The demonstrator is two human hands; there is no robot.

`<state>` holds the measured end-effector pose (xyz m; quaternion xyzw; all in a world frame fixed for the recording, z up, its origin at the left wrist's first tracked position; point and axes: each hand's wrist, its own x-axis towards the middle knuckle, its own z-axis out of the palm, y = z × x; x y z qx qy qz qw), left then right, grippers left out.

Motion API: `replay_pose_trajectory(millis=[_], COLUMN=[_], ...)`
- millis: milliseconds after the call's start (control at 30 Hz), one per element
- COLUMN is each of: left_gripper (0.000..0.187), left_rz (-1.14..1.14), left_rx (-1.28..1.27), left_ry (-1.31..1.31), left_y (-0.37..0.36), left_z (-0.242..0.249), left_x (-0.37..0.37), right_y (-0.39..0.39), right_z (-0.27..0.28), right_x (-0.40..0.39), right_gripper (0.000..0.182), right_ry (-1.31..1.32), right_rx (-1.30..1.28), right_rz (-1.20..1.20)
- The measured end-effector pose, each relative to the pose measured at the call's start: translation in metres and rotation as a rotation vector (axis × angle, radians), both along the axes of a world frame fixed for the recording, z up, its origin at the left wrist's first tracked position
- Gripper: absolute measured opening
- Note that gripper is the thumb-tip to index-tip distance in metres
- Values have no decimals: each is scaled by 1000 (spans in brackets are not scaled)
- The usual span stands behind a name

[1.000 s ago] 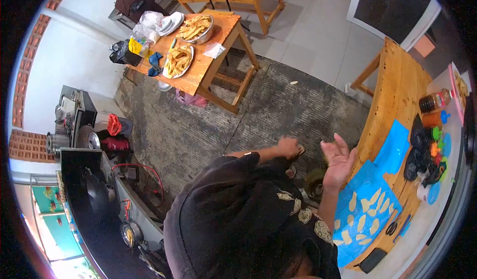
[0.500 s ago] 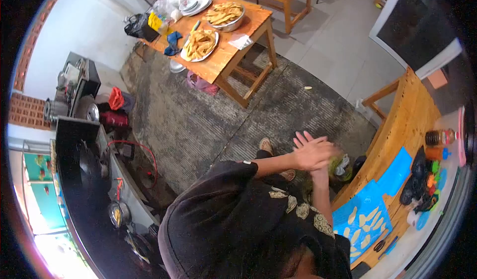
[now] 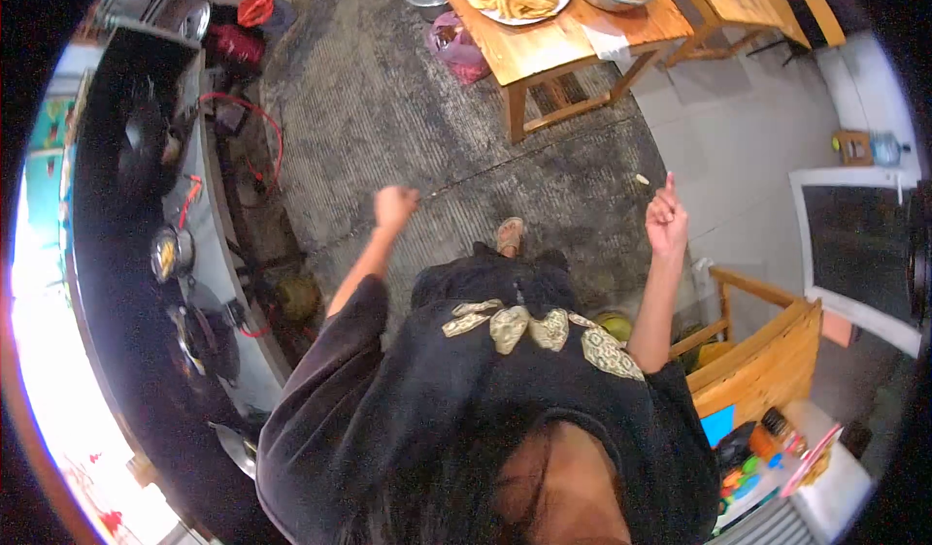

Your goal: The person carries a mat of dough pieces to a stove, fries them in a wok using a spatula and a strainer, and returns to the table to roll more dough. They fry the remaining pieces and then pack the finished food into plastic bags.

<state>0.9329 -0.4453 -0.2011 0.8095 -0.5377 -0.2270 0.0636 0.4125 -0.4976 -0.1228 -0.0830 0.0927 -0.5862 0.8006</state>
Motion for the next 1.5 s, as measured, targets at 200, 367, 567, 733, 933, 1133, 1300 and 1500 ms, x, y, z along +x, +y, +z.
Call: replay_pose_trajectory(millis=[200,367,567,733,933,1133,1300,1500], left_gripper=[28,63,74,50,24,27,30,38], left_rz=[744,880,639,782,1517,1632,1722,1430], left_rx=[-258,-186,-632,-1063,-998,-1108,-1255,-668], left_ry=[750,2081,2432,2173,2164,2057,1866,1518], left_y=[22,14,-56,-51,6,34,49,-6], left_z=[4,-22,111,138,25,29,39,48], left_x=[41,-36,-75,-40,-80,-161,-206,-255], right_y=[-94,-75,-121,-253,-331,-351,-366,-254], right_z=[38,4,-41,-115,-92,-107,-112,-67], right_x=[159,326,291,120,69,64,57,152], right_gripper=[26,29,36,43,60,33,26,11], right_ry=[796,1649,1840,2293,2545,2472,2472,1635], right_rx=[294,-952,-1250,-364,-421,-612,-909,-1105], right_rz=[159,219,445,-202,-419,-427,-423,473])
